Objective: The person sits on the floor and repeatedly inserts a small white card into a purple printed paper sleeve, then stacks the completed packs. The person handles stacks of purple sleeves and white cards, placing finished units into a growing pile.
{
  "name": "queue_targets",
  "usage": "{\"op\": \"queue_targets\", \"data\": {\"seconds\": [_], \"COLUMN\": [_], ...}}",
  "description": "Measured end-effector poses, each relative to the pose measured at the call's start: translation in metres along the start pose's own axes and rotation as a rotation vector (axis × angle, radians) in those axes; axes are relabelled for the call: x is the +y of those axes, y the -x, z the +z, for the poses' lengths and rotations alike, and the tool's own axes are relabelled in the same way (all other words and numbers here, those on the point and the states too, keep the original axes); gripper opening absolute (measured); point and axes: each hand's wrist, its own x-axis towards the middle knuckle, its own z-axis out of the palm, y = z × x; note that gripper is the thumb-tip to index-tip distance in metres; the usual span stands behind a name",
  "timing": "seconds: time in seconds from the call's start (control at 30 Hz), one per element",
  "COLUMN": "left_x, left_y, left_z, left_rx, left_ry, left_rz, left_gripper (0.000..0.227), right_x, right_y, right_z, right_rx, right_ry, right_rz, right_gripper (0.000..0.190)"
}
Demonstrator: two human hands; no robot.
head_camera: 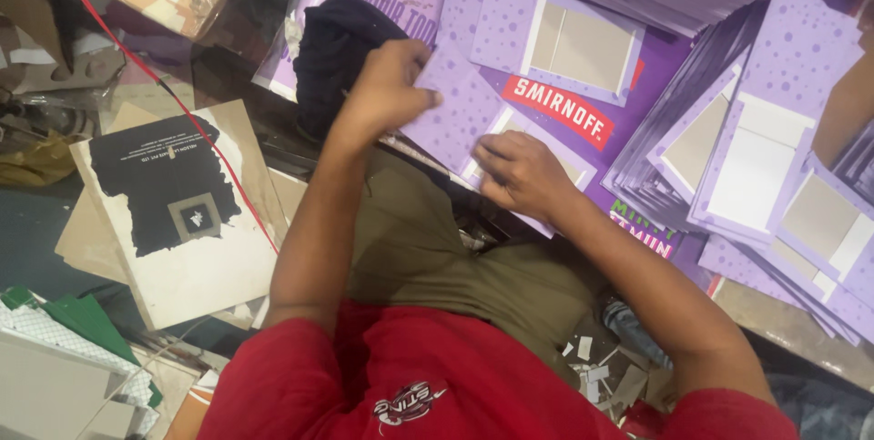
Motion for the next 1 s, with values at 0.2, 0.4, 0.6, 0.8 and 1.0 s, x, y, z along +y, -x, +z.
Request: {"op": "queue_targets", "data": {"seconds": [0.2, 0.4, 0.6, 0.8, 1.0], "left_x": [0.043, -0.01, -0.023, 0.031, -0.004], "left_y": [0.019, 0.0, 0.001, 0.022, -0.003], "left_z": [0.033, 0.005, 0.003, 0.034, 0.001], "left_rx": [0.043, 0.126, 0.152, 0.139, 0.109], "left_ry": [-0.24, -0.184, -0.127, -0.247, -0.218], "left_rz": [0.215, 0.22, 0.112, 0.315, 0.097], "left_gripper": [0.027, 0.031, 0.032, 0.021, 0.027], "right_x": [0.007, 0.005, 0.002, 0.002, 0.004], "right_y": [0.002, 0.0, -0.001, -0.006, -0.005], "right_z": [-0.001, -0.004, -0.007, -0.007, -0.009], "right_rx": [-0.023, -0.077, -0.095, -0.068, -0.152], "right_ry": [0.002, 0.012, 0.038, 0.037, 0.044], "right_rz": [-0.121, -0.134, -0.146, -0.231, -0.213], "right_gripper": [0.042, 0.035, 0.034, 0.036, 0.036]}}
